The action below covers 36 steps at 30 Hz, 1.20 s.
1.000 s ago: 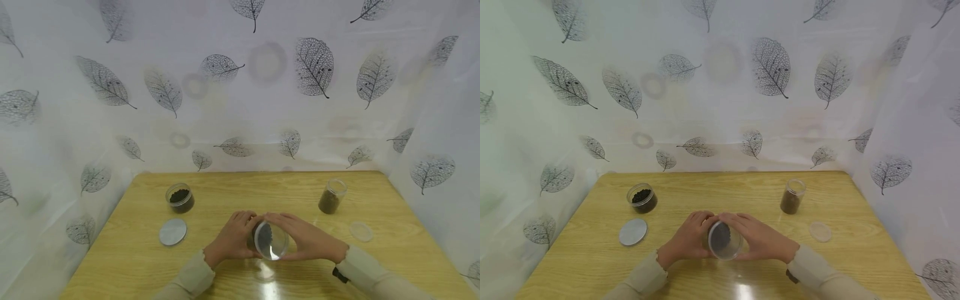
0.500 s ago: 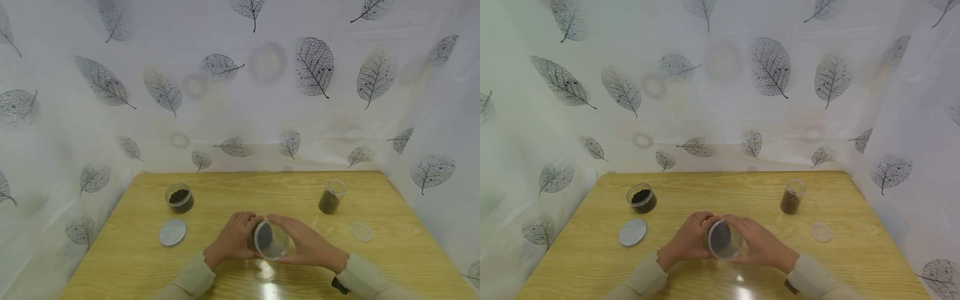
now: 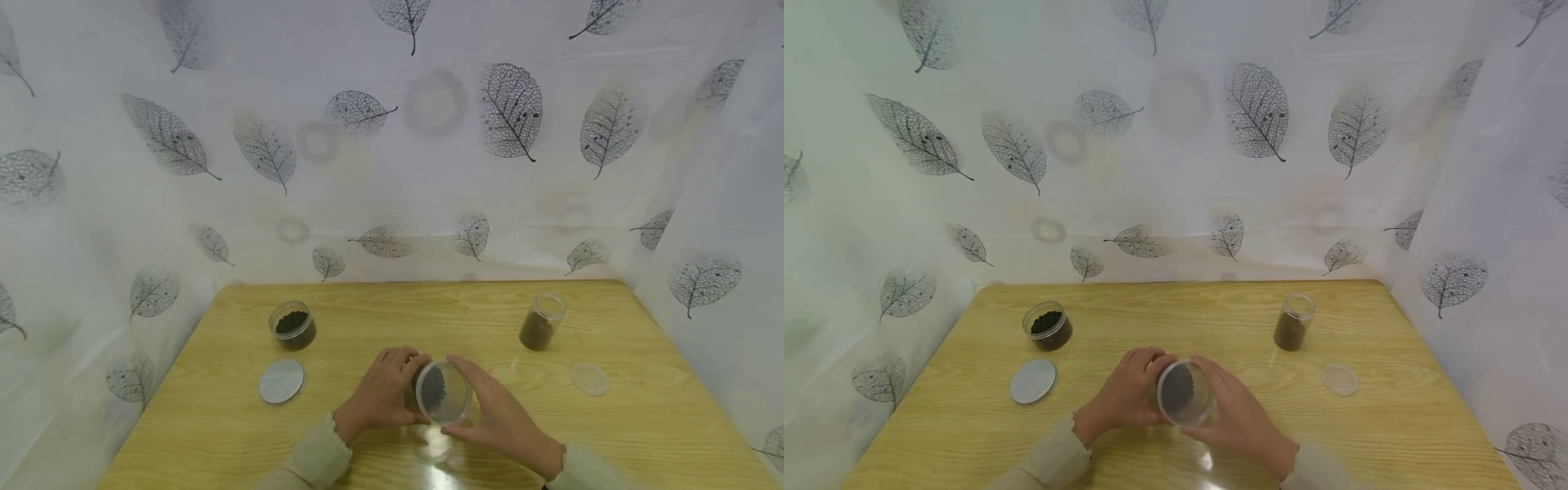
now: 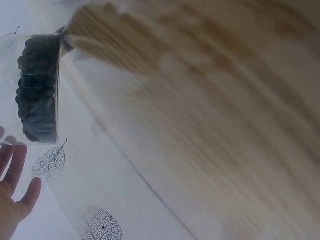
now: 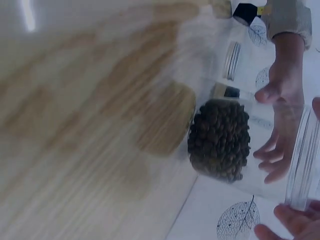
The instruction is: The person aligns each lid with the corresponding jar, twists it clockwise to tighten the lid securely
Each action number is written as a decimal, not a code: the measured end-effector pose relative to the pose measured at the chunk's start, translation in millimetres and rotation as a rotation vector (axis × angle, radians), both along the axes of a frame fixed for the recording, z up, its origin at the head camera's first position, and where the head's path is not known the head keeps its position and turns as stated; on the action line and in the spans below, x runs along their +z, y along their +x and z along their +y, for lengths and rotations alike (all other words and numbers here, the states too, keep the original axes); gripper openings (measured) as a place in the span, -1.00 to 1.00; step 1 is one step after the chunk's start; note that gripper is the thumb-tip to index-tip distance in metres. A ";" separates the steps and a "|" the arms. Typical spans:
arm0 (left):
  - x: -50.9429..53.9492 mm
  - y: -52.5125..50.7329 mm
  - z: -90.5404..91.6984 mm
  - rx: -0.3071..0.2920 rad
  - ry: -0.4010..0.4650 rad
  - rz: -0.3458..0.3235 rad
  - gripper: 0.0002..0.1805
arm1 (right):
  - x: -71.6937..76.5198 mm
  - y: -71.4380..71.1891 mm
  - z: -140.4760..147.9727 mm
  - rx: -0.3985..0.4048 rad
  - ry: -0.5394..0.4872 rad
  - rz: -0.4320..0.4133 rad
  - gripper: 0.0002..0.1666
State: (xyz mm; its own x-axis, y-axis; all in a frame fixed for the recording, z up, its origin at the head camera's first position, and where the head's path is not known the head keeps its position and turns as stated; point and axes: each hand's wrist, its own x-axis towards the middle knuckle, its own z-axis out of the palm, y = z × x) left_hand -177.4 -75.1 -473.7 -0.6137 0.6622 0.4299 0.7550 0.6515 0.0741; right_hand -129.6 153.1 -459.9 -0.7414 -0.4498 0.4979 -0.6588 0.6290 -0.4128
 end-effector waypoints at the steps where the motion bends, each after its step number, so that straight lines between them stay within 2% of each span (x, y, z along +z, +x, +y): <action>1: 0.2 0.2 0.1 0.001 -0.002 0.001 0.07 | -0.7 1.9 -1.5 -0.020 -0.009 -0.002 0.21; 6: 1.1 0.7 0.4 -0.004 -0.007 0.009 0.06 | -0.5 9.9 -7.4 -0.085 -0.043 -0.003 0.21; 10: 1.2 0.4 0.6 -0.009 -0.003 0.014 0.06 | 2.6 9.8 -6.9 -0.066 -0.024 -0.008 0.27; 13: 0.7 0.1 0.7 -0.012 -0.004 0.021 0.06 | 7.6 3.5 -2.3 -0.001 0.027 0.002 0.36; 16: 0.2 -0.1 1.0 -0.012 -0.007 0.023 0.06 | 15.2 -5.6 5.0 0.105 0.092 0.008 0.39; 21: 0.2 -0.4 1.7 -0.017 -0.010 0.020 0.06 | 24.1 -18.4 15.7 0.283 0.158 0.009 0.30; 24: 0.2 -0.4 1.7 -0.017 -0.017 0.014 0.07 | 24.6 -23.0 18.4 0.327 0.177 0.033 0.23; 28: 0.6 -0.3 1.8 -0.013 -0.029 0.003 0.08 | 22.7 -25.8 19.8 0.336 0.187 0.065 0.15; 31: 1.1 -0.2 1.7 -0.013 -0.029 0.004 0.08 | 20.7 -25.4 20.2 0.332 0.183 0.072 0.16; 36: 1.6 0.1 1.8 -0.012 -0.033 0.015 0.07 | 18.4 -22.1 19.8 0.304 0.161 0.023 0.22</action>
State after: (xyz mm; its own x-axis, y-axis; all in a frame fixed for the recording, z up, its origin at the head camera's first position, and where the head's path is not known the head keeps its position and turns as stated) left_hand -177.3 -73.3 -472.1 -0.5997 0.6830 0.4170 0.7633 0.6447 0.0418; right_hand -151.8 172.9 -441.5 -0.5511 -0.7225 0.4175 -0.8339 0.4586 -0.3071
